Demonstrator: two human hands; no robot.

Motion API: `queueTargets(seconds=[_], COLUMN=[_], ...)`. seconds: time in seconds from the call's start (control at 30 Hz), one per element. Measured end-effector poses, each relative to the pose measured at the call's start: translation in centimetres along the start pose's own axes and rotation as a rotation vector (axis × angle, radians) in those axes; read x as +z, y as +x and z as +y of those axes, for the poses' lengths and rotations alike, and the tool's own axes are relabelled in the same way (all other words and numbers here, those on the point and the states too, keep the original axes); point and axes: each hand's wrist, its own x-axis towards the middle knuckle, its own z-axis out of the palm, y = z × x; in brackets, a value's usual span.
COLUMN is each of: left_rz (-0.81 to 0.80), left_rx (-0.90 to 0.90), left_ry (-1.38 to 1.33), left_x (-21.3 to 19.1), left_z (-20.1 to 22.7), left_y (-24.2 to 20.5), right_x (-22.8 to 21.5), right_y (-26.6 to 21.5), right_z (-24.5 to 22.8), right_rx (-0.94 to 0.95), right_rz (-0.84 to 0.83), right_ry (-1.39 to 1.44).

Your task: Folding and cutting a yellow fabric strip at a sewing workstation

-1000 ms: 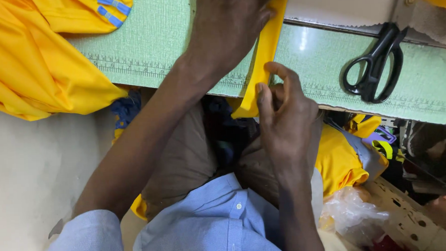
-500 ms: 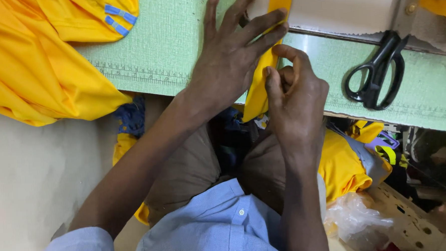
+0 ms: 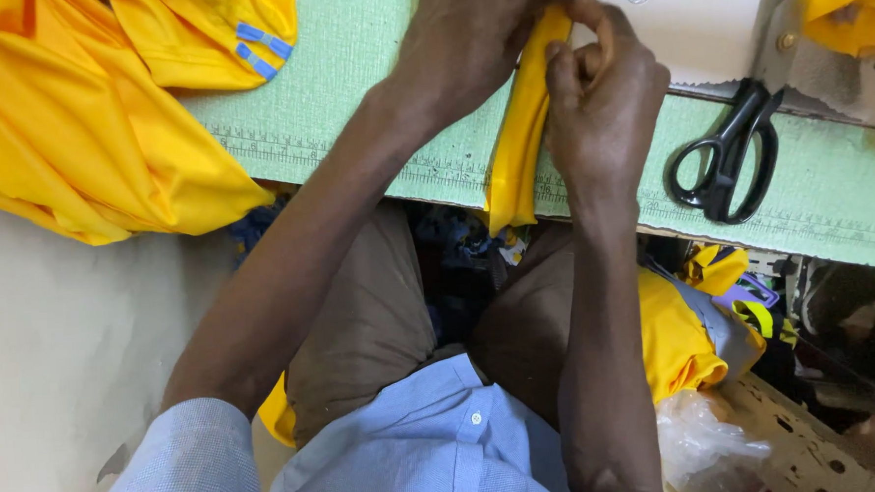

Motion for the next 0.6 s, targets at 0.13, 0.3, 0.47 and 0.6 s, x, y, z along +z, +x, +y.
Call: queueTargets(seconds=[0.13,0.3,0.47,0.6], left_rz=[-0.243,-0.2,0.347,0.486], left_rx=[-0.135,-0.182,-0.591,-0.896], left_ry=[0.249,0.272,-0.505,-0.603], left_x=[-0.3,-2.2,-4.7,1.3], left_z=[2.0,8.9,17.0,16.6], left_y=[-1.7,-7.2,-11.8,-14.9], right_x=[-1.0,-2.9,-1.5,-0.4], right_y=[-2.8,-10.3,-16.3,-14.9], right_z=[-1.2,-3.4,1.3,-0.4], right_rx=[0.003,0.171,0.53,0.644], right_rz=[0.004,-0.008,-0.028,-0.117], right_ry=[-0.118,0.015,0.301,0.153])
